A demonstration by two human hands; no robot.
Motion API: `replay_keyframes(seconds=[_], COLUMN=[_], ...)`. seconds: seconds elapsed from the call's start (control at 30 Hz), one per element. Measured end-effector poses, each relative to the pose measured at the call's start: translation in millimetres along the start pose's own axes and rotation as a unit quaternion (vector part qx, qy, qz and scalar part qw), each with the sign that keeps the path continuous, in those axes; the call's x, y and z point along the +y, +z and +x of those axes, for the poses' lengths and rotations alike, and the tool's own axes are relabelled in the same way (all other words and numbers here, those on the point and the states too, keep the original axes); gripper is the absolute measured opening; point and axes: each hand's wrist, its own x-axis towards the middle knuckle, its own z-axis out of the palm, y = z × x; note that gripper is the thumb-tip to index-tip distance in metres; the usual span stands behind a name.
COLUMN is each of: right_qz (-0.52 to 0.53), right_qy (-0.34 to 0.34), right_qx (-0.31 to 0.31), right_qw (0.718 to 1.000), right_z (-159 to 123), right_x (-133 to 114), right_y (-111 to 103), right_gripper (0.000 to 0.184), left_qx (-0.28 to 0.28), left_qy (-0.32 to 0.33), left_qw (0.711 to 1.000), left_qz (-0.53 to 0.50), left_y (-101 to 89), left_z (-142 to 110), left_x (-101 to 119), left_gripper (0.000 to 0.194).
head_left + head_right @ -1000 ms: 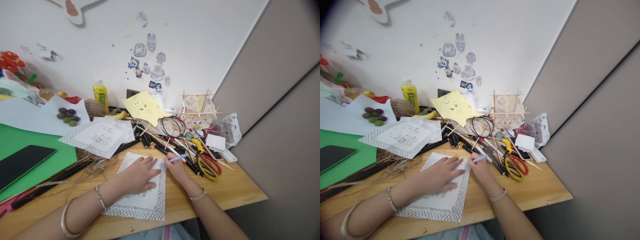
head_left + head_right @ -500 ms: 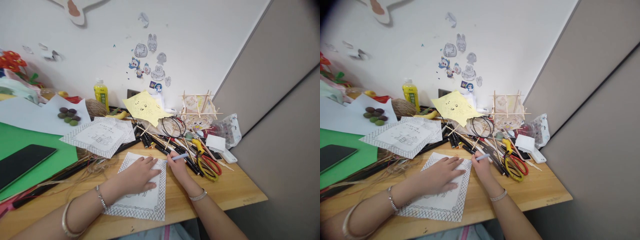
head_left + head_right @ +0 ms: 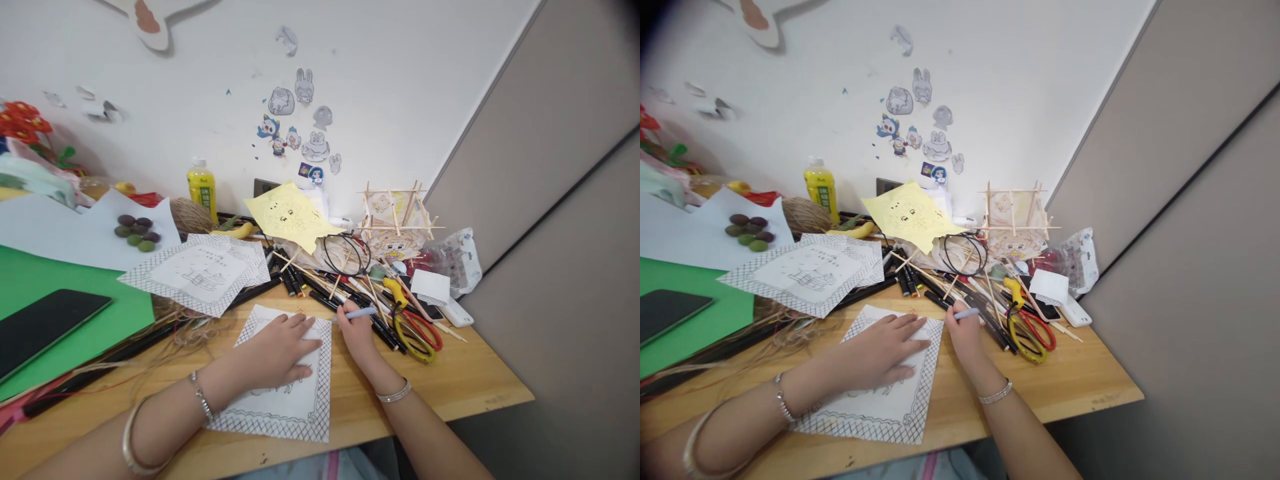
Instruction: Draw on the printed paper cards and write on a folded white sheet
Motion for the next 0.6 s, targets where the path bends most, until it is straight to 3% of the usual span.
replay_keyframes(seconds=[0.4,0.6], right_qz=[0.049,0.069], right_qy=[0.001,-0.009], right_qx=[-0.026,-0.062], right_qw=[0.998,0.996], right_z=[-2.5,-3.7], right_x=[-1.0,-5.1], right_y=[1.1,2.2], right_gripper=[0.03,0.03], left_qx=[-0.016,-0.02], left_qy=[0.006,0.0], left_qw=[1.0,1.0], left_qz=[0.006,-0.009], left_y=[-5.4,-0.9], left_z=[0.0,-1.2], left_x=[3.8,5.2], left_gripper=[0.046,0.067])
